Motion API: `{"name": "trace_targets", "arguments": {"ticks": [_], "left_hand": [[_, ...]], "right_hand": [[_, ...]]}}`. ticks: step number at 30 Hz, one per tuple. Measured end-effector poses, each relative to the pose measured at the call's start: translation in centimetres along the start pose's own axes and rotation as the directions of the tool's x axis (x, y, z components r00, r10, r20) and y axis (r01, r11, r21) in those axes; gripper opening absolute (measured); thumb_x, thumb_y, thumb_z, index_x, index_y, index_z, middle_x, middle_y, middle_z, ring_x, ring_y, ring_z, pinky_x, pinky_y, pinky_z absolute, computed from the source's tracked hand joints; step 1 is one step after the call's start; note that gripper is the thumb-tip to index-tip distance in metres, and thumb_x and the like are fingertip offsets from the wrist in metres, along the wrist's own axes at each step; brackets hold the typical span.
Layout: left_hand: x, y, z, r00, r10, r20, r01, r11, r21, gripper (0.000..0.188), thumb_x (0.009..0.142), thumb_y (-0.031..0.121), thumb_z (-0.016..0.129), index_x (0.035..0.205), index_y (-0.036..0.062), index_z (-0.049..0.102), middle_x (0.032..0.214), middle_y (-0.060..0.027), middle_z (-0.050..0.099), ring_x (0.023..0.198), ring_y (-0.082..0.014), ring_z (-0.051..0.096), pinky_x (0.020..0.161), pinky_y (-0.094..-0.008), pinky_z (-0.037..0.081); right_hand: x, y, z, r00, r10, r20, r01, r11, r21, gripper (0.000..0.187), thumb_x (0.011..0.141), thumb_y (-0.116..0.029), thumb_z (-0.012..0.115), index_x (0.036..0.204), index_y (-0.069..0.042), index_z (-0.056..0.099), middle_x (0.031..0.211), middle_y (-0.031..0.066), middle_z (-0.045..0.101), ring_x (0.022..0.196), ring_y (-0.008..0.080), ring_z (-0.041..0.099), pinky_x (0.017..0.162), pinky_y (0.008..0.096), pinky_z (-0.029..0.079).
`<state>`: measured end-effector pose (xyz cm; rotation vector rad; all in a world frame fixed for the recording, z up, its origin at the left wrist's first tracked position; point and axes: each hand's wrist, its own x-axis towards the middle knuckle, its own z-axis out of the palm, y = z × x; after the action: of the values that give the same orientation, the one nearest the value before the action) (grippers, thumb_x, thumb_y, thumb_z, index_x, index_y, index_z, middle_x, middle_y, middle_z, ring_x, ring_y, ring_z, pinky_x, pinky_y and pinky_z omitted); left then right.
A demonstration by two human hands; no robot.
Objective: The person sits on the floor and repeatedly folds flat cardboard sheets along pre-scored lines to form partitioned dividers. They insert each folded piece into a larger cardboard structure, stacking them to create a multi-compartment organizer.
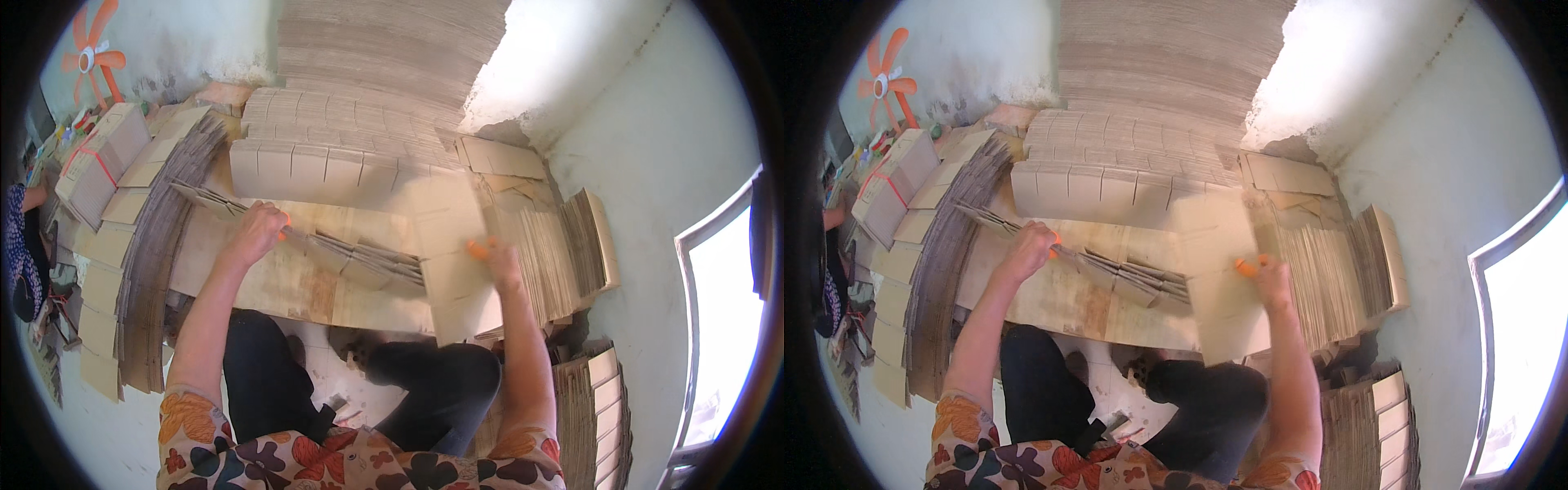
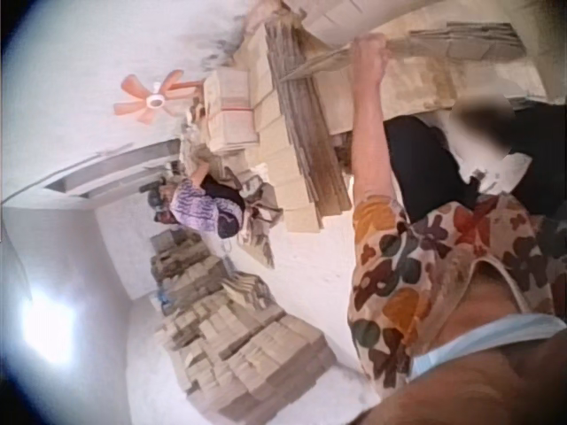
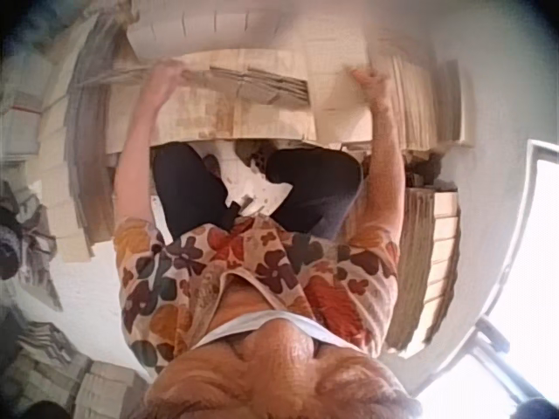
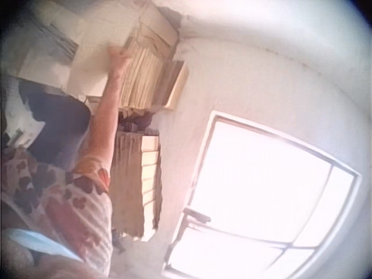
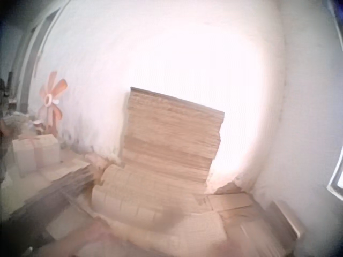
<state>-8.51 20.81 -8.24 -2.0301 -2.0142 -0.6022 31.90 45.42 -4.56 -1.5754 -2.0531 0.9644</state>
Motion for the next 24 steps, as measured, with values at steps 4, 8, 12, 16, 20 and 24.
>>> {"name": "trace_targets", "arguments": {"ticks": [4,8,12,16,20,24], "left_hand": [[2.2,3.4,-6.7,0.988,0.106,-0.116,-0.09,0.987,0.134,0.009,0.067,0.002,0.061,0.076,0.0033,0.058,0.075,-0.011,0.058,0.079,-0.0271,0.058,0.071,-0.0368,0.046],[1.7,6.6,-16.4,0.954,0.201,-0.224,-0.104,0.919,0.381,0.013,0.068,0.002,0.059,0.08,0.0011,0.057,0.079,-0.0109,0.057,0.082,-0.0255,0.056,0.068,-0.0364,0.048],[-1.4,5.5,-21.4,0.926,0.137,-0.351,0.1,0.81,0.578,0.015,0.067,0.002,0.059,0.082,0.0005,0.055,0.079,-0.0105,0.055,0.081,-0.0251,0.055,0.065,-0.0365,0.048],[-5.3,1.0,-22.9,0.917,-0.111,-0.384,0.356,0.662,0.659,0.018,0.071,0.004,0.06,0.089,-0.0014,0.056,0.09,-0.0135,0.057,0.089,-0.0273,0.056,0.069,-0.0358,0.049],[-10.1,-4.4,-22.0,0.887,-0.275,-0.372,0.462,0.472,0.751,0.026,0.074,0.005,0.058,0.099,-0.0027,0.058,0.104,-0.0157,0.058,0.101,-0.0284,0.055,0.081,-0.0373,0.048],[-14.3,-8.6,-19.2,0.837,-0.387,-0.386,0.526,0.379,0.761,0.033,0.075,0.005,0.057,0.107,-0.0034,0.058,0.113,-0.0164,0.058,0.108,-0.028,0.053,0.087,-0.0386,0.046]], "right_hand": [[4.6,6.5,-10.6,0.909,-0.124,-0.399,0.28,0.89,0.36,0.028,0.088,-0.024,0.065,0.072,-0.006,0.051,0.07,-0.0008,0.045,0.065,0.0116,0.042,0.053,0.0302,0.034],[2.9,6.4,-19.8,0.683,0.0,-0.73,0.182,0.968,0.17,0.052,0.08,-0.023,0.075,0.055,-0.012,0.031,0.061,-0.0052,0.024,0.057,0.0104,0.024,0.048,0.0351,0.019],[-0.6,6.9,-20.3,0.773,-0.078,-0.629,0.174,0.98,0.092,0.045,0.078,-0.017,0.074,0.055,-0.009,0.036,0.059,-0.0054,0.027,0.056,0.0115,0.025,0.049,0.034,0.02],[0.5,8.4,-12.4,0.868,-0.192,-0.458,0.273,0.955,0.119,0.039,0.078,-0.014,0.074,0.06,-0.002,0.042,0.063,-0.0054,0.043,0.058,0.0113,0.032,0.05,0.0335,0.029],[2.0,8.1,-6.1,0.924,-0.294,-0.245,0.231,0.938,-0.258,0.037,0.075,-0.012,0.077,0.062,0.0,0.044,0.093,0.0038,0.028,0.06,0.0114,0.031,0.049,0.0345,0.029],[3.9,11.3,-4.8,0.92,-0.283,-0.271,0.171,0.912,-0.372,0.046,0.071,-0.018,0.08,0.061,0.002,0.04,0.059,0.0105,0.03,0.057,0.0148,0.029,0.047,0.0387,0.03]]}}
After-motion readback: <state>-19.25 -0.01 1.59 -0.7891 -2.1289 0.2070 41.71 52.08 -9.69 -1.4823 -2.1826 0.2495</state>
